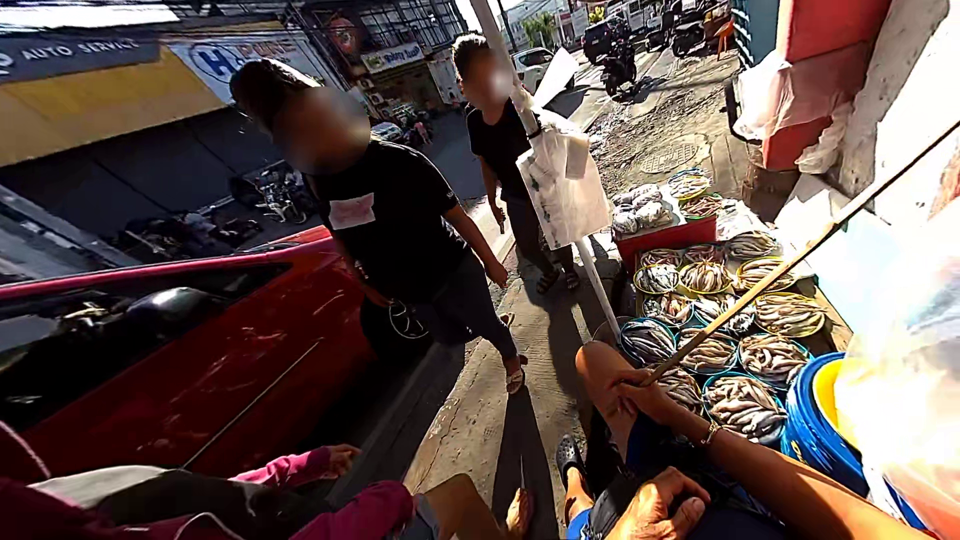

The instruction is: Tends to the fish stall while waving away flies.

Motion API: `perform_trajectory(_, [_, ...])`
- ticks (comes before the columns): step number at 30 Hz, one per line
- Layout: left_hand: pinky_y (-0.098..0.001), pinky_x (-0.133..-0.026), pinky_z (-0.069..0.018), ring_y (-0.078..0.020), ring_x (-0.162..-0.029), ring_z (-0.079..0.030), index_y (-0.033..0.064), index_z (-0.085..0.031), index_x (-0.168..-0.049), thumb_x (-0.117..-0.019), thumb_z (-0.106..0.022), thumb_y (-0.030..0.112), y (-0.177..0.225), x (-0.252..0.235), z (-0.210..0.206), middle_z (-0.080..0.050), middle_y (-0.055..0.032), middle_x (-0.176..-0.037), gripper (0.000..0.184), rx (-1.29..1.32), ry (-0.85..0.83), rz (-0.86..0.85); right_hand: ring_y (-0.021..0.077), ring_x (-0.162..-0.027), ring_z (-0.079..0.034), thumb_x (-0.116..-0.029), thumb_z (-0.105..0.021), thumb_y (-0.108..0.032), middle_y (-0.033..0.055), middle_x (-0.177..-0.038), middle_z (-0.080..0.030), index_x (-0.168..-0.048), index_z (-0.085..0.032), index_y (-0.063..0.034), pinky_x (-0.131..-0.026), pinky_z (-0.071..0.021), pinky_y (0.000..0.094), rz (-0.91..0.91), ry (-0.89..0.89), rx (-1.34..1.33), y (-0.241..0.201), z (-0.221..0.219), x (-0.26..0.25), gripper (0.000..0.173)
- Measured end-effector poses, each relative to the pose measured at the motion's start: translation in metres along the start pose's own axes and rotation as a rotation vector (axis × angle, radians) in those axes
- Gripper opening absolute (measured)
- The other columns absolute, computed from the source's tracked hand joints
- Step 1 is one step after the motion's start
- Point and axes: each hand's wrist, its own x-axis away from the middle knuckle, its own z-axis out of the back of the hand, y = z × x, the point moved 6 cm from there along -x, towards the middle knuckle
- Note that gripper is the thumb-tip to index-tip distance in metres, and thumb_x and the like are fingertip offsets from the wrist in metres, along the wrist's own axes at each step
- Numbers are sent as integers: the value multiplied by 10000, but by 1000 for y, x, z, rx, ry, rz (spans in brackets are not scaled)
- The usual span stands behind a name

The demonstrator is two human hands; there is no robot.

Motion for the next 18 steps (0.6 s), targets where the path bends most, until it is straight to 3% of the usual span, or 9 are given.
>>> perform_trajectory(18, [-333, -988, -510, -188, -1079, -655, -62, -674, -1160, -1053, -519, 130, -2, -1, 2, -676, -180, -1154, 269, -11, -10, -12, 45, -441, -542, -1001, -506, -42, -21, -563, -623, -1044, -717, -11, -457, -475, 212, 3, 54, -55, -2, 1, -1, 217])
